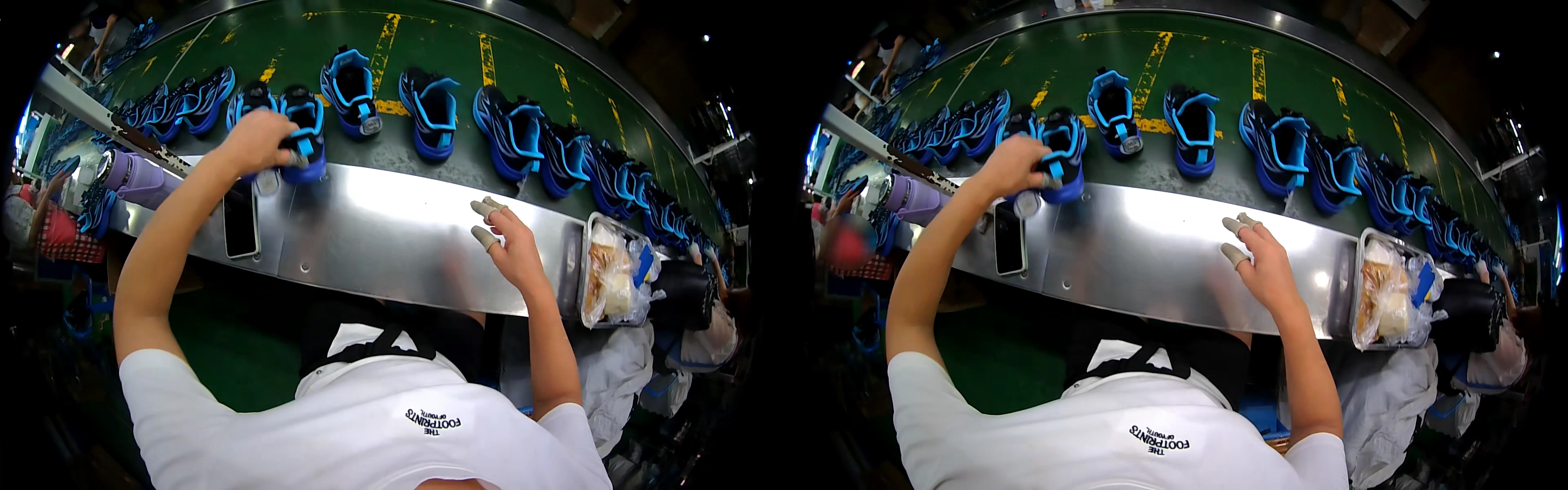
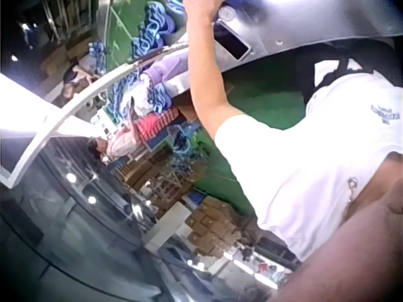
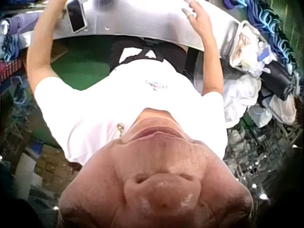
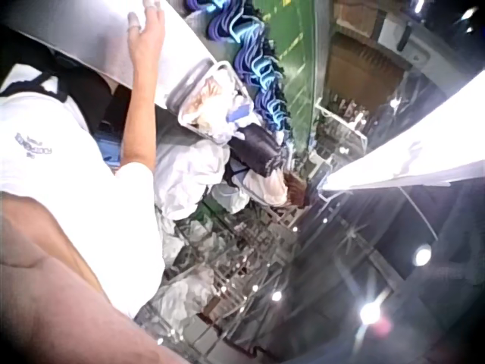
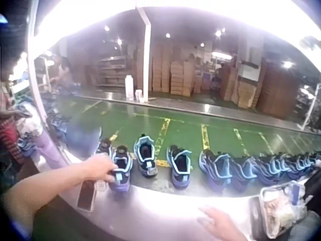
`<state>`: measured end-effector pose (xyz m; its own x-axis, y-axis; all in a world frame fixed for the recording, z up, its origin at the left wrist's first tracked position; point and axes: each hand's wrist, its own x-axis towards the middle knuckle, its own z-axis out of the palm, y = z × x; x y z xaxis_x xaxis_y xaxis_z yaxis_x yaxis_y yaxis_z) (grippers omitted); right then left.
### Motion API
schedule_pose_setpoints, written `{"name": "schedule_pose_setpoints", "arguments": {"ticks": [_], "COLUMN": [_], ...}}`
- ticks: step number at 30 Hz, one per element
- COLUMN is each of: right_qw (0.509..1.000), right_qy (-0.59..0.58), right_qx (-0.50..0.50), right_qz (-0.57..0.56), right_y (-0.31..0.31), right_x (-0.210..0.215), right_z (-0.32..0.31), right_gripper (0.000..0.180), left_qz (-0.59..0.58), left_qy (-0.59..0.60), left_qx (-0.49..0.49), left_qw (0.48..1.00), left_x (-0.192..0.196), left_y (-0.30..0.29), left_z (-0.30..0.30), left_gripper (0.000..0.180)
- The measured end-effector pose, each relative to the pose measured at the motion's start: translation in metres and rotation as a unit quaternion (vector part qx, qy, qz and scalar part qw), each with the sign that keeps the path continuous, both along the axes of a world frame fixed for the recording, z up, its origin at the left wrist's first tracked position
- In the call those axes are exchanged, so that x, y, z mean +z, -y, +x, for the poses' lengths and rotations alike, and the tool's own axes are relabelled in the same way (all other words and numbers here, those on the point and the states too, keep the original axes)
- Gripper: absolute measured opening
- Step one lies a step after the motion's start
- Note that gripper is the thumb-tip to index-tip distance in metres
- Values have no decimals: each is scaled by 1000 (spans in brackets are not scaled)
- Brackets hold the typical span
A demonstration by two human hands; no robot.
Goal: The person wipes the exterior surfaces of multiple blue and black athletic shoes using a cloth, then places each shoe back onto a conveyor belt.
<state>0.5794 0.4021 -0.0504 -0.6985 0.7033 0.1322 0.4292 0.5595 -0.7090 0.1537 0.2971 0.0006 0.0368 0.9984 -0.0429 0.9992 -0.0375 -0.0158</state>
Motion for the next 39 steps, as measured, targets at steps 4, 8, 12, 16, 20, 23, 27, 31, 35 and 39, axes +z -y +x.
{"name": "schedule_pose_setpoints", "arguments": {"ticks": [4,8,12,16,20,23,27,31,35,39], "right_qw": [998,997,985,997,994,989,982,998,978,989], "right_qy": [44,3,74,-54,-18,-11,80,50,31,30], "right_qx": [18,30,81,26,88,147,138,16,15,76], "right_qz": [36,69,131,45,-63,-3,-100,-22,206,126], "right_y": [-42,-79,-112,-100,-44,36,80,60,34,14], "right_x": [-3,-8,-40,-22,18,22,3,59,45,0], "right_z": [-42,-94,-137,-127,-58,2,33,24,-6,-17], "right_gripper": [41,52,51,27,26,41,34,47,64,60], "left_qz": [262,256,244,171,203,104,19,195,284,181], "left_qy": [-135,115,209,258,331,356,458,412,313,320], "left_qx": [27,114,56,175,37,-31,17,83,104,53], "left_qw": [955,953,945,935,921,928,888,886,900,928], "left_x": [-13,-44,-109,-89,-48,-47,-71,-42,-26,-60], "left_y": [-36,-85,-110,-115,-46,61,101,87,56,21], "left_z": [-42,-3,32,54,98,180,219,202,190,210], "left_gripper": [27,36,47,30,20,14,21,32,46,26]}}
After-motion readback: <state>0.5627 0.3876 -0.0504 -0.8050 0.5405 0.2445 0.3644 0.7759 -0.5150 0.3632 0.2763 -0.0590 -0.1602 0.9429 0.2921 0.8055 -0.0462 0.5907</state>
